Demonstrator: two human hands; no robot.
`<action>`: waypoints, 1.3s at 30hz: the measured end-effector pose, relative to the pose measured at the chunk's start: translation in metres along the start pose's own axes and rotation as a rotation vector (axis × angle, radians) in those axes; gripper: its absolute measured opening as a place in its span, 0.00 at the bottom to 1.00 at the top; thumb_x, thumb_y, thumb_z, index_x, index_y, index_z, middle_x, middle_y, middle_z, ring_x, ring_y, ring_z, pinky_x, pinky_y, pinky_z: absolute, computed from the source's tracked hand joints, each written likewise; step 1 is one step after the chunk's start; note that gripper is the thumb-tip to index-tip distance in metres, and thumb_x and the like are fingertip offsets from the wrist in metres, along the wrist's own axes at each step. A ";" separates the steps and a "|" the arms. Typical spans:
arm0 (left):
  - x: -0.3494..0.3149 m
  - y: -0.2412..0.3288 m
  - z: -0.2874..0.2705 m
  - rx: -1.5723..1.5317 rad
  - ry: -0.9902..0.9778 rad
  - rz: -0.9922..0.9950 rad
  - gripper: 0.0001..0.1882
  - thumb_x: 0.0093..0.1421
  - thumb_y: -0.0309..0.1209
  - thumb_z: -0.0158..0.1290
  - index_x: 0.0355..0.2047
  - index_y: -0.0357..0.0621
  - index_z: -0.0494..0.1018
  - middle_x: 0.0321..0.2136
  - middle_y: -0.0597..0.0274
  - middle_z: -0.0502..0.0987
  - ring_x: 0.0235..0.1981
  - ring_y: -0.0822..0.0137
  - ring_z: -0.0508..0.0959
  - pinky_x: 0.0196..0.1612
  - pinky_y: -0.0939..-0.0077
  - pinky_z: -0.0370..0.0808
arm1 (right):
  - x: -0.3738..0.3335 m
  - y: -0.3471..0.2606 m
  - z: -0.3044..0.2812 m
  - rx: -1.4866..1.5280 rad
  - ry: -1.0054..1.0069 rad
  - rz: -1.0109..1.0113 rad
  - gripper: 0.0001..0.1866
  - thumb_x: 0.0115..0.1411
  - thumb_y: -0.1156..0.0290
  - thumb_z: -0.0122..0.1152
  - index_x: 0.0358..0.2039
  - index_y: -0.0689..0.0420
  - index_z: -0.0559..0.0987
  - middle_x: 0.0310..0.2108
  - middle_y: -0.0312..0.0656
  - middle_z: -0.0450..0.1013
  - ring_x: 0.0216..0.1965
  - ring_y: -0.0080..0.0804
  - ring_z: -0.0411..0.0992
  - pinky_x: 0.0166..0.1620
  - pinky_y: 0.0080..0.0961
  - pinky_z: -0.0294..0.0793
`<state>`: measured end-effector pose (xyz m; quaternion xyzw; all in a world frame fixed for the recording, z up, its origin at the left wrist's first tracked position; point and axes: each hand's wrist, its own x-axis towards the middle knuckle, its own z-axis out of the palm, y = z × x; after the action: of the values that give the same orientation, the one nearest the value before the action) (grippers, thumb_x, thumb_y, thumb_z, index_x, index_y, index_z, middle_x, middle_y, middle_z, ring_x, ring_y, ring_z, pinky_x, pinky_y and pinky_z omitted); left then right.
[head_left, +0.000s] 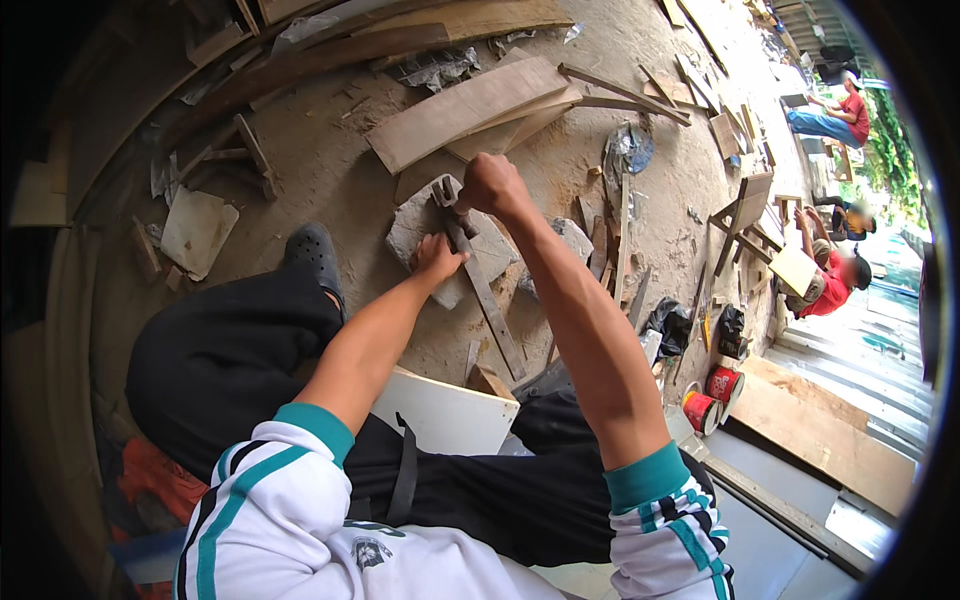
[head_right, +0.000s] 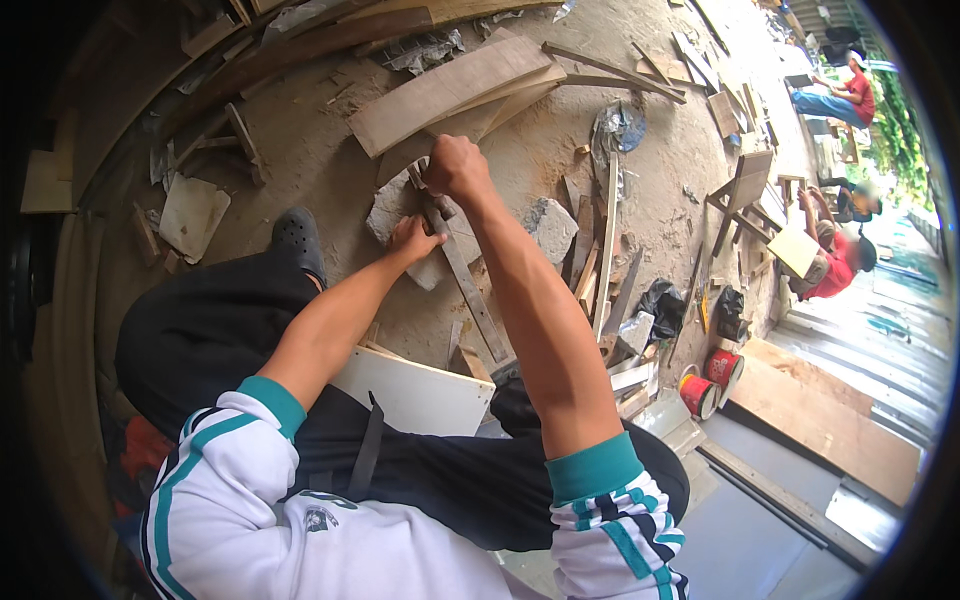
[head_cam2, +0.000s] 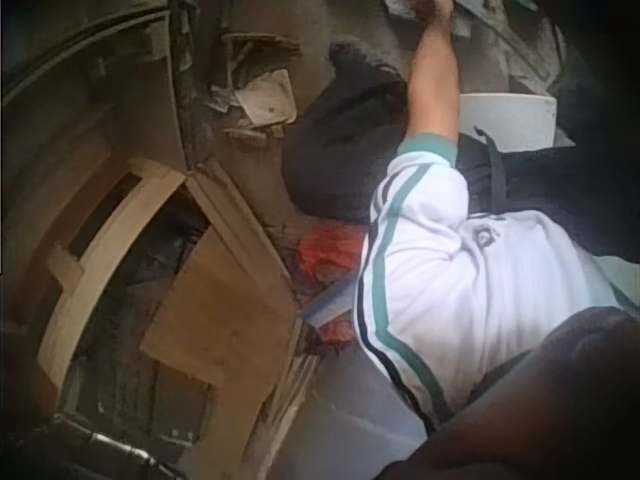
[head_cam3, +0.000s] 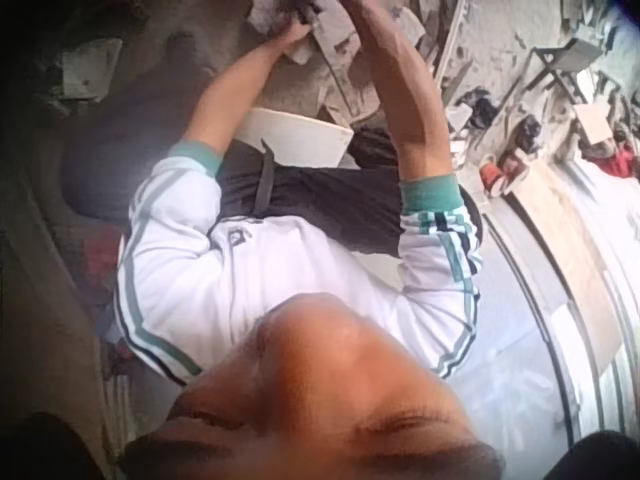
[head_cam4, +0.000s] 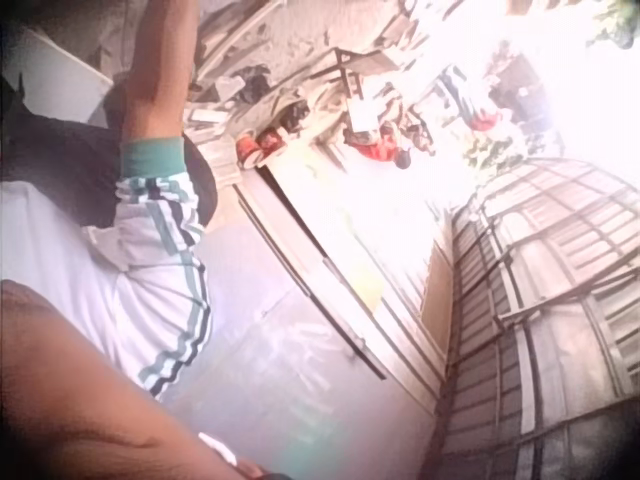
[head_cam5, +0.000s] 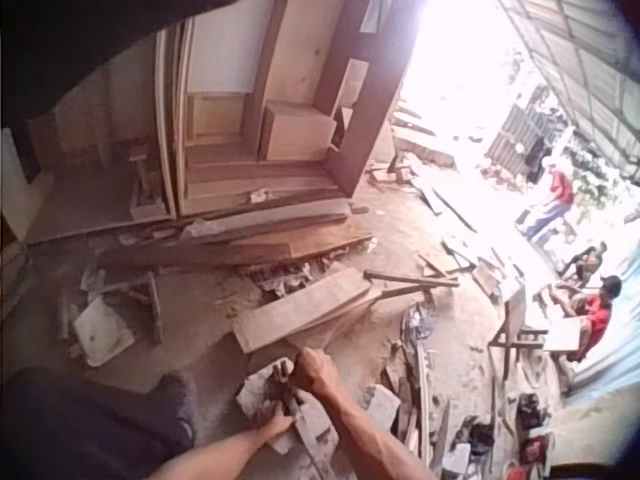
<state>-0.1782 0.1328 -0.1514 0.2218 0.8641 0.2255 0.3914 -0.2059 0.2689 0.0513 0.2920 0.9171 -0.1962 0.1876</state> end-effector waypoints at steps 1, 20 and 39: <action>0.007 -0.003 0.002 -0.022 0.009 0.040 0.36 0.47 0.52 0.66 0.50 0.44 0.70 0.52 0.50 0.70 0.57 0.49 0.68 0.61 0.54 0.64 | 0.004 0.006 -0.004 0.015 -0.003 -0.014 0.14 0.42 0.66 0.71 0.30 0.58 0.85 0.31 0.53 0.79 0.37 0.50 0.79 0.41 0.38 0.79; -0.002 0.014 -0.015 -0.052 -0.019 0.098 0.36 0.45 0.49 0.68 0.47 0.38 0.71 0.49 0.47 0.74 0.56 0.50 0.70 0.59 0.56 0.66 | -0.009 0.037 0.029 0.769 0.110 -0.268 0.16 0.56 0.58 0.60 0.24 0.58 0.82 0.17 0.42 0.76 0.20 0.29 0.74 0.27 0.29 0.73; -0.025 0.005 -0.024 -0.111 0.014 0.130 0.31 0.47 0.47 0.67 0.48 0.47 0.70 0.48 0.52 0.73 0.54 0.48 0.72 0.52 0.46 0.68 | -0.058 0.016 0.058 1.376 0.423 -0.007 0.21 0.61 0.65 0.58 0.13 0.62 0.75 0.13 0.39 0.70 0.16 0.22 0.66 0.22 0.22 0.62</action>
<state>-0.1811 0.1181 -0.1202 0.2540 0.8367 0.2997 0.3816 -0.1387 0.2271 0.0247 0.3729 0.6030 -0.6696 -0.2211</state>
